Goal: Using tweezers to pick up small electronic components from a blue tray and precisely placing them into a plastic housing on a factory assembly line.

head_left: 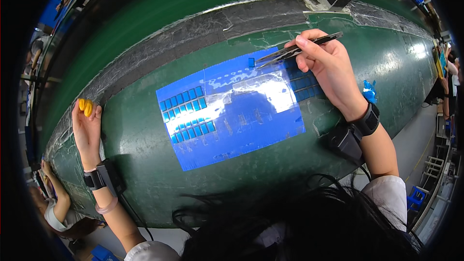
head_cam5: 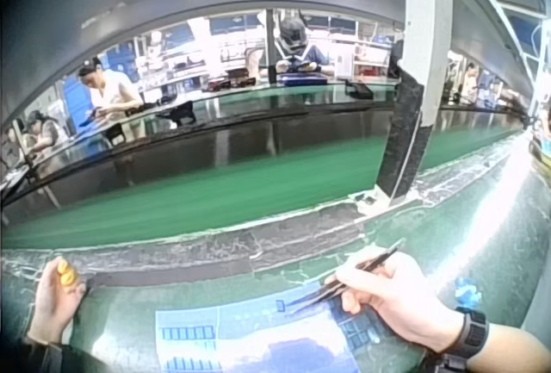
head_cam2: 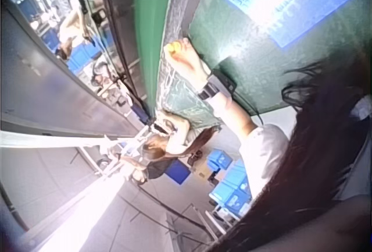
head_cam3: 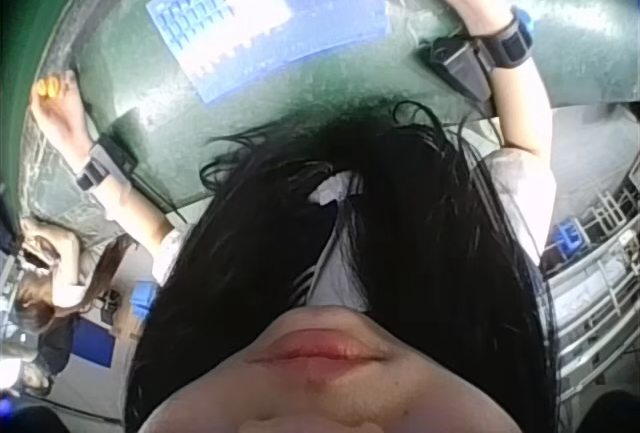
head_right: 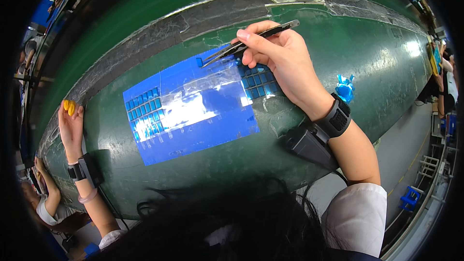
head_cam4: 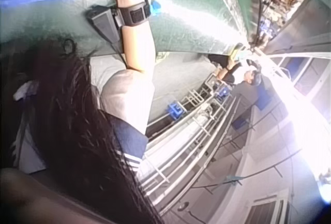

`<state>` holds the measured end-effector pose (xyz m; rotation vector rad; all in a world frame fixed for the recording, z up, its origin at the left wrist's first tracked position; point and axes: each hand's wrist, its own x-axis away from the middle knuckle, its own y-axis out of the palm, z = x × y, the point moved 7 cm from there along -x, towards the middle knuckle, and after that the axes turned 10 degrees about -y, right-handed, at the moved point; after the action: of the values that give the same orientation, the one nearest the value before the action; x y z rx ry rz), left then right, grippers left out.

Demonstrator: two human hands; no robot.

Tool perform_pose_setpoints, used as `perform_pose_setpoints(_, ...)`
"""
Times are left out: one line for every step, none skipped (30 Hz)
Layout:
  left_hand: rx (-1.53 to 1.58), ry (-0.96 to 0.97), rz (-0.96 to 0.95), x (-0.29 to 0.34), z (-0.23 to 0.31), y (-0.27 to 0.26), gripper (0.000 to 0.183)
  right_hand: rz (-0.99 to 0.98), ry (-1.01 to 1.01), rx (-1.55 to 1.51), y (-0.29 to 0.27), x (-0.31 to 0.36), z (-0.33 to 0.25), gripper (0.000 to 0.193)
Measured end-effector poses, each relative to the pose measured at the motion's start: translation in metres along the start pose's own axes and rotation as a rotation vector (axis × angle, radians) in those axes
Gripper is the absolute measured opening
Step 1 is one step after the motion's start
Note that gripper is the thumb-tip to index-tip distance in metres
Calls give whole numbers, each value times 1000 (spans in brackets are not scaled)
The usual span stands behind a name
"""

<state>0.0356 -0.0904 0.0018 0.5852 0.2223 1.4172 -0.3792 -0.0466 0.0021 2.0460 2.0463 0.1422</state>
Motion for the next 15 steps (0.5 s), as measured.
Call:
perform_pose_setpoints(0, 0, -1, 0, 0, 0, 15, -1, 1, 5, 0, 0, 0, 14)
perform_pose_setpoints(-1, -1, 1, 0, 0, 1, 15, -1, 2, 9, -1, 0, 0, 14)
perform_pose_setpoints(-2, -2, 3, 0, 0, 1, 15, -1, 2, 9, -1, 0, 0, 14)
perform_pose_setpoints(-2, -2, 3, 0, 0, 0, 15, -3, 3, 10, -1, 0, 0, 14)
perform_pose_setpoints(-6, -1, -4, 0, 0, 0, 15, -4, 4, 11, -1, 0, 0, 14)
perform_pose_setpoints(-10, 0, -12, 0, 0, 0, 14, -4, 5, 12, -1, 0, 1, 14)
perform_pose_setpoints(-9, 0, -12, 0, 0, 1, 14, -4, 6, 7, -1, 0, 1, 14)
perform_pose_setpoints(-7, 0, -13, 0, 0, 2, 14, -4, 7, 2, -1, 0, 1, 14)
perform_pose_setpoints(-5, 1, -15, 0, 0, 2, 14, -5, 7, 2, 0, -1, 1, 14)
perform_pose_setpoints(-5, 1, -14, 0, 0, 2, 14, 1, 5, -3, 0, -1, 0, 14)
perform_pose_setpoints(-3, -2, -18, 0, 0, 2, 14, 7, 3, -9, 0, -1, 0, 14)
perform_pose_setpoints(-1, -3, -22, 0, 0, 2, 14, 7, 3, -9, 0, -1, 0, 14)
perform_pose_setpoints(-1, -3, -22, 0, 0, 2, 14, 5, 3, -4, 0, -1, 0, 14)
perform_pose_setpoints(-3, -5, -23, 0, 0, 2, 14, 3, 4, 0, -1, -1, 0, 15)
perform_pose_setpoints(-5, -6, -24, 0, 0, 2, 14, 3, 4, -1, 0, -1, 0, 15)
